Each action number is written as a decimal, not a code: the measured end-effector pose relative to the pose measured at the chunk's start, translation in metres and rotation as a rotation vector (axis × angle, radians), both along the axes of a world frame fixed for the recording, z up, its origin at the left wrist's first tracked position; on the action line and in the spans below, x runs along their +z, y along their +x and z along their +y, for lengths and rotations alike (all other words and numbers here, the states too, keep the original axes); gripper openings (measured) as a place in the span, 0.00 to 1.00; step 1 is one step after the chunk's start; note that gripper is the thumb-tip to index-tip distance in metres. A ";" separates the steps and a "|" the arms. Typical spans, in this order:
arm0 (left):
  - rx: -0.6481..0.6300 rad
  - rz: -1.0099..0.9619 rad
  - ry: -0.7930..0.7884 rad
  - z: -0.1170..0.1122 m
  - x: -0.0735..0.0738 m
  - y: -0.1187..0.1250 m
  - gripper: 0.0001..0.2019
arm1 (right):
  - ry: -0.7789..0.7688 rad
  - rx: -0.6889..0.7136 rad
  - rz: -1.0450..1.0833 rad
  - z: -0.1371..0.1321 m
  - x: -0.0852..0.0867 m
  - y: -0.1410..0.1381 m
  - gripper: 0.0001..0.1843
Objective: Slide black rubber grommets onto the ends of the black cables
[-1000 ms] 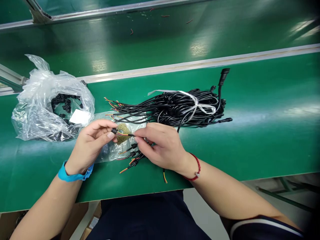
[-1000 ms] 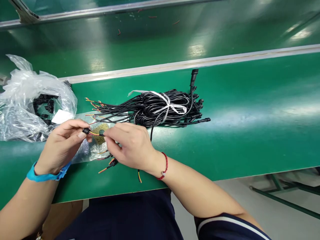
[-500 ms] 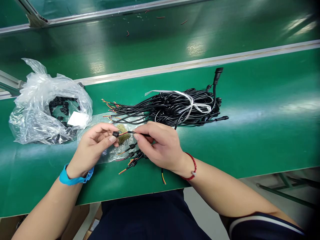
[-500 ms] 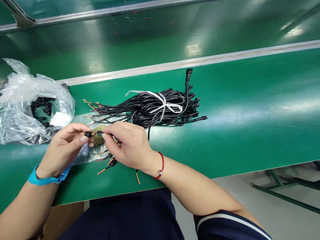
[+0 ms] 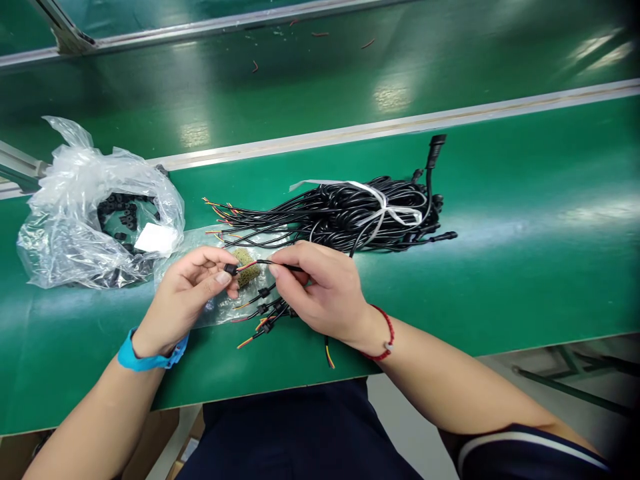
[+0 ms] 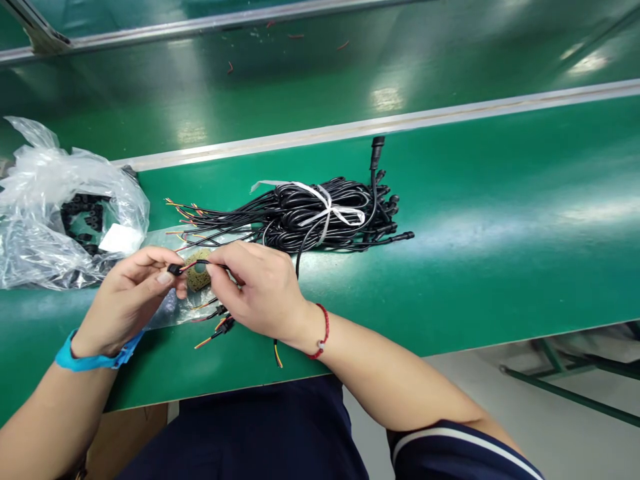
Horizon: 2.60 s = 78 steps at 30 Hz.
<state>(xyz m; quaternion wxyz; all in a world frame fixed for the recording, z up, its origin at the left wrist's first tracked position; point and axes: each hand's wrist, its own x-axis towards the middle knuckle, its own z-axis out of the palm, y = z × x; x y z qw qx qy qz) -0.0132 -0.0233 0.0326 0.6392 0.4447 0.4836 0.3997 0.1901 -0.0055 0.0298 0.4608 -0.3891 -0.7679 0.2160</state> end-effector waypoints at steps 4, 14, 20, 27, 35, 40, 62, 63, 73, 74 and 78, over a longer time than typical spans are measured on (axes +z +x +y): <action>-0.003 -0.023 -0.034 -0.001 0.001 0.001 0.07 | 0.017 -0.016 0.001 0.000 0.000 0.000 0.05; -0.005 -0.038 -0.091 -0.002 -0.002 0.008 0.07 | 0.047 -0.021 0.018 -0.002 -0.003 -0.002 0.05; -0.019 -0.071 -0.137 -0.002 -0.002 0.011 0.08 | 0.065 -0.034 0.032 -0.003 -0.004 -0.003 0.05; -0.024 -0.085 -0.165 -0.003 0.000 0.012 0.09 | 0.088 -0.042 0.032 -0.003 -0.005 -0.003 0.04; -0.025 -0.103 -0.190 -0.003 0.000 0.012 0.11 | 0.129 0.002 0.030 -0.001 -0.004 -0.002 0.04; -0.017 -0.110 -0.196 -0.003 0.001 0.011 0.11 | 0.136 0.004 0.035 -0.001 -0.004 -0.002 0.04; 0.047 -0.170 -0.030 0.000 -0.004 0.004 0.07 | 0.170 0.065 -0.049 -0.002 -0.002 -0.001 0.06; 0.050 -0.175 -0.024 0.000 -0.004 0.004 0.06 | 0.169 0.067 -0.054 -0.003 -0.002 -0.001 0.06; 0.082 -0.145 0.113 -0.002 -0.008 0.002 0.08 | 0.114 0.069 -0.077 -0.004 -0.002 -0.001 0.07; 0.088 -0.131 0.138 -0.001 -0.008 0.001 0.08 | 0.107 0.069 -0.080 -0.004 -0.002 -0.001 0.07; 0.087 -0.056 0.234 -0.001 -0.010 -0.001 0.09 | 0.072 0.073 -0.038 -0.004 -0.002 -0.001 0.06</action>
